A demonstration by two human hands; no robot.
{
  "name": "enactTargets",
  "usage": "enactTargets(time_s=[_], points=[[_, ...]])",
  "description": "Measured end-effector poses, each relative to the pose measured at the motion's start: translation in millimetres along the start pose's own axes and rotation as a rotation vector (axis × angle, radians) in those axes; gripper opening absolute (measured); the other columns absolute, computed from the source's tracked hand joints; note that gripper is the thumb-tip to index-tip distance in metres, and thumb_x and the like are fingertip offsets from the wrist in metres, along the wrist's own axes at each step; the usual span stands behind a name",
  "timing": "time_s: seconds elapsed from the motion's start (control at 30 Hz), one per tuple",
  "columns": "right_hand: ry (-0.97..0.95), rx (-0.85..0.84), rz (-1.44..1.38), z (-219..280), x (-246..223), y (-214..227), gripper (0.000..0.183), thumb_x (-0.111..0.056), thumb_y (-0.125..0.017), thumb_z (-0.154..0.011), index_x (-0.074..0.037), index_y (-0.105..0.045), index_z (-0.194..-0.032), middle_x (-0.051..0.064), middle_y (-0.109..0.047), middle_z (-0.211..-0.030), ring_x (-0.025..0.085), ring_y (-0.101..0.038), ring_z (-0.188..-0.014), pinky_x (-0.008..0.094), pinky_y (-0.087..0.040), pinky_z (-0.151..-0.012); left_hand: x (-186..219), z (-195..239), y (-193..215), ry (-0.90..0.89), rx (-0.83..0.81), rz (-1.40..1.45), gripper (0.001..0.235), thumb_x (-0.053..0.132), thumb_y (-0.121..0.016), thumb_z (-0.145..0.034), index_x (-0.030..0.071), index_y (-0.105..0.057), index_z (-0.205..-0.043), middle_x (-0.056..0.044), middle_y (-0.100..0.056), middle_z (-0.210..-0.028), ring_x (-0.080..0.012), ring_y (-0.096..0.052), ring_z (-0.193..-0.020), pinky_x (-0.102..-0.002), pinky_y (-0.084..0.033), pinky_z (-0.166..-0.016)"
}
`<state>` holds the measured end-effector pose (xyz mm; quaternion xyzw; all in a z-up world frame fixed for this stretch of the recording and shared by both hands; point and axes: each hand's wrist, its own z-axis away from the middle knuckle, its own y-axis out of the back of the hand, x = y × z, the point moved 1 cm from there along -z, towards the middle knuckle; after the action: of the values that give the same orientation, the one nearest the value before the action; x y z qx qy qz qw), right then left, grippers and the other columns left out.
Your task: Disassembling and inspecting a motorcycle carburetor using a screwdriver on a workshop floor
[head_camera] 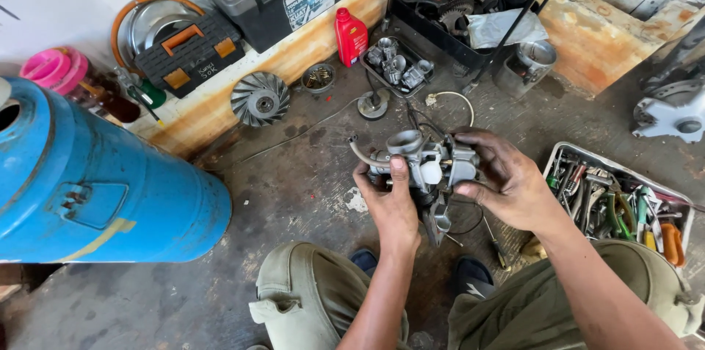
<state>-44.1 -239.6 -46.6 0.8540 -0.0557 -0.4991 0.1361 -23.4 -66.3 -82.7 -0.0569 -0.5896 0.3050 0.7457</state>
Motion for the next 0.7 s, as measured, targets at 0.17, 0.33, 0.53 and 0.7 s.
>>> enactTargets(time_s=[0.17, 0.33, 0.53, 0.7], points=[[-0.231, -0.015, -0.001, 4, 9, 5, 0.071, -0.003, -0.080, -0.077, 0.002, -0.055, -0.143, 0.014, -0.066, -0.114, 0.018, -0.055, -0.092, 0.033, -0.046, -0.075, 8, 6, -2, -0.044, -0.001, -0.010, 0.067, 0.033, -0.080, -0.087, 0.011, -0.042, -0.137, -0.024, -0.054, -0.121, -0.0307, -0.049, -0.115, -0.052, -0.045, -0.103], [-0.126, -0.014, -0.078, 9, 20, 7, 0.067, -0.004, -0.078, -0.080, 0.006, -0.054, -0.142, 0.023, -0.065, -0.128, 0.026, -0.064, -0.116, 0.045, -0.054, -0.091, 14, 9, -3, -0.065, -0.008, 0.001, 0.068, 0.032, -0.081, -0.086, 0.010, -0.041, -0.137, -0.023, -0.055, -0.119, -0.0299, -0.050, -0.113, -0.051, -0.046, -0.101], [-0.169, 0.007, -0.063, 3, 7, 2, 0.065, -0.004, -0.076, -0.083, 0.007, -0.053, -0.143, 0.023, -0.065, -0.121, 0.026, -0.065, -0.106, 0.043, -0.057, -0.083, 12, 6, 0, -0.098, 0.020, 0.043, 0.066, 0.028, -0.082, -0.086, 0.013, -0.042, -0.136, -0.018, -0.056, -0.116, -0.0249, -0.048, -0.110, -0.045, -0.046, -0.099], [-0.101, 0.028, -0.008, 3, 8, 9, 0.064, -0.002, -0.078, -0.078, 0.010, -0.055, -0.137, 0.027, -0.063, -0.128, 0.033, -0.064, -0.116, 0.048, -0.055, -0.090, 15, 6, 0, -0.067, 0.032, 0.012, 0.065, 0.031, -0.080, -0.087, 0.011, -0.041, -0.136, -0.020, -0.057, -0.113, -0.0266, -0.050, -0.109, -0.046, -0.047, -0.099]])
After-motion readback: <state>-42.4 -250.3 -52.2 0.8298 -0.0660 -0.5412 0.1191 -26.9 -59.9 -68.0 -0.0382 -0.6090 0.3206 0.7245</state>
